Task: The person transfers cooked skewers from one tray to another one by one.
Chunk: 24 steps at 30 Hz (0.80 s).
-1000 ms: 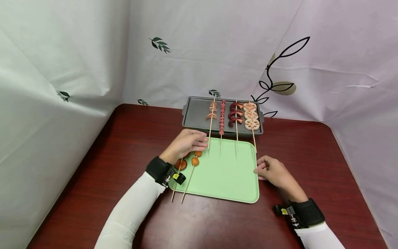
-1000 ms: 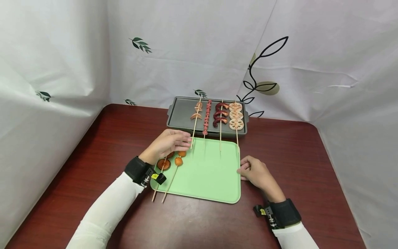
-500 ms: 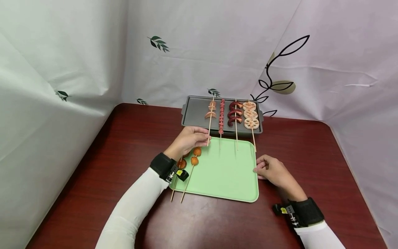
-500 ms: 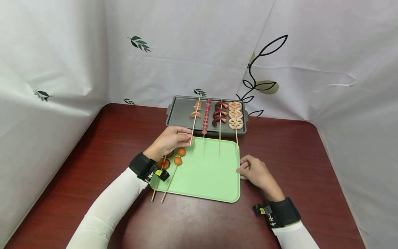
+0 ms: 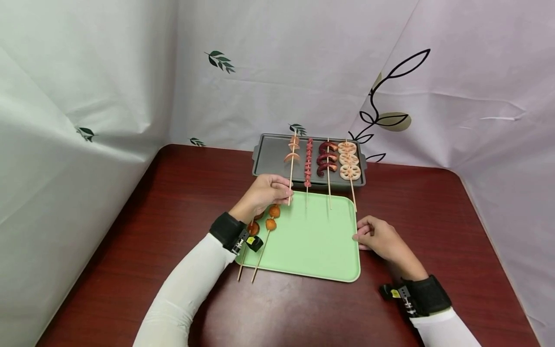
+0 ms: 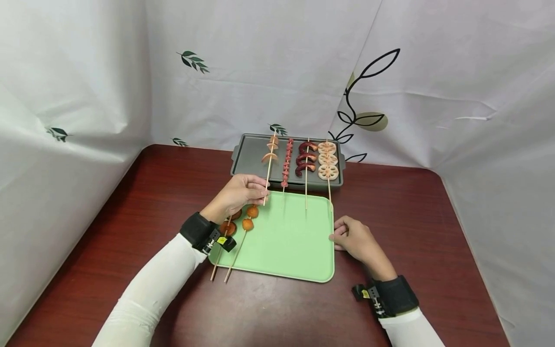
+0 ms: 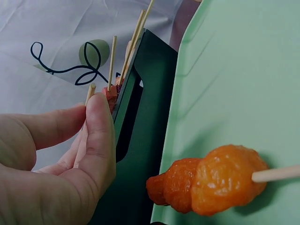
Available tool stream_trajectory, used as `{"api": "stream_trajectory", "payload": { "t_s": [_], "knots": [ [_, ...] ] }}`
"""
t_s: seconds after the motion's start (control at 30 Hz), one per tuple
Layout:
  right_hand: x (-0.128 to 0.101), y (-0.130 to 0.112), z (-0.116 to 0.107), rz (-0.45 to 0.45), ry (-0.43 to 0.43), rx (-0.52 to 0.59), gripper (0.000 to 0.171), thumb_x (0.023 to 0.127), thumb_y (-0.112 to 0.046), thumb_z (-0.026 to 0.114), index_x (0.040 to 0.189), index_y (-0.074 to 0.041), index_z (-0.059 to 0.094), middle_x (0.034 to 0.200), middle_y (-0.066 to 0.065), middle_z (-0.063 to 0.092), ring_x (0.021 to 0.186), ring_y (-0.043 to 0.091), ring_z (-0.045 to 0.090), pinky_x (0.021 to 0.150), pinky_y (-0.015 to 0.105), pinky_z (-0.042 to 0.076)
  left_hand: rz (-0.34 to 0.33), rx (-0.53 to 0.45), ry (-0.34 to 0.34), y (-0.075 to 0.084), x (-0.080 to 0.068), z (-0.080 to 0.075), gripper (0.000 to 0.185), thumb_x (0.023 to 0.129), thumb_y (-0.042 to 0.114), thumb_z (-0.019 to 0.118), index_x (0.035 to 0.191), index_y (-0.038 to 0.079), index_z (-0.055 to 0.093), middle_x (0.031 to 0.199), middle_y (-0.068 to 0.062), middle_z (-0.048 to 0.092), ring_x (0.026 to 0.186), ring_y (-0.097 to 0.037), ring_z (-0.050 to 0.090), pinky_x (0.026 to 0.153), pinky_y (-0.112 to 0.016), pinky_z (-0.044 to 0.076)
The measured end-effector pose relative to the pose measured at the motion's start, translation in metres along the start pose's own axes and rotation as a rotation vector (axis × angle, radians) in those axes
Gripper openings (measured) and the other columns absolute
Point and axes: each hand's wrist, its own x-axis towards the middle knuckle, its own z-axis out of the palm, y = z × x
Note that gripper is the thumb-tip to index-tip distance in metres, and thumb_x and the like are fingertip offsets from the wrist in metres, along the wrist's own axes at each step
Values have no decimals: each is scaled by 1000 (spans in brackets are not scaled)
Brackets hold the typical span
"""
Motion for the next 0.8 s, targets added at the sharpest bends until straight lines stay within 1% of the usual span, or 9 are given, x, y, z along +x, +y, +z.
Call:
{"api": "stream_trajectory", "payload": {
  "t_s": [0.1, 0.23, 0.37, 0.47, 0.5, 0.63, 0.8],
  "knots": [
    [0, 0, 0, 0, 1, -4, 27, 96, -4, 69, 118, 6, 59, 95, 13, 67, 79, 17, 69, 68, 26, 63, 22, 2, -14, 0, -3, 0, 32, 97, -7, 65, 128, -13, 60, 91, -11, 72, 75, -20, 74, 71, -28, 65],
    [0, 0, 0, -1, 0, -6, 27, 96, -4, 69, 118, 6, 59, 95, 13, 67, 79, 17, 69, 68, 26, 63, 33, 17, -34, 1, -7, -1, 33, 96, -10, 64, 128, -16, 58, 87, -9, 70, 72, -19, 74, 72, -33, 66],
    [1, 0, 0, 0, 1, 1, 28, 96, -4, 69, 119, 7, 59, 95, 14, 67, 79, 17, 69, 68, 26, 63, 27, 69, -38, 3, -14, -1, 30, 96, -8, 66, 125, -14, 60, 89, -12, 71, 76, -24, 75, 82, -46, 65],
    [1, -1, 0, 1, 0, 5, 28, 96, -5, 69, 119, 7, 58, 95, 14, 67, 79, 17, 69, 68, 26, 63, 22, 121, -38, 4, -19, -1, 28, 96, -7, 67, 123, -13, 61, 91, -14, 70, 79, -27, 76, 89, -56, 61],
    [1, -1, 0, 1, 0, 6, 28, 96, -5, 69, 119, 7, 58, 95, 14, 67, 79, 17, 69, 68, 26, 64, 24, 133, -41, 4, -21, 0, 28, 96, -7, 66, 123, -12, 61, 92, -15, 70, 80, -28, 76, 90, -57, 60],
    [0, 0, 0, -5, -4, -2, 28, 95, -4, 70, 119, 7, 59, 95, 14, 67, 78, 15, 69, 68, 26, 63, 29, 179, -47, 5, -30, -3, 29, 95, -9, 66, 124, -11, 60, 92, -16, 68, 77, -26, 76, 89, -55, 61],
    [-1, -1, 1, -8, -6, 5, 29, 95, -5, 70, 119, 7, 59, 95, 14, 67, 77, 14, 69, 68, 26, 64, 74, 238, -77, 5, -40, -7, 28, 95, -10, 64, 122, -14, 58, 90, -17, 67, 73, -23, 74, 82, -53, 64]
  ]
}}
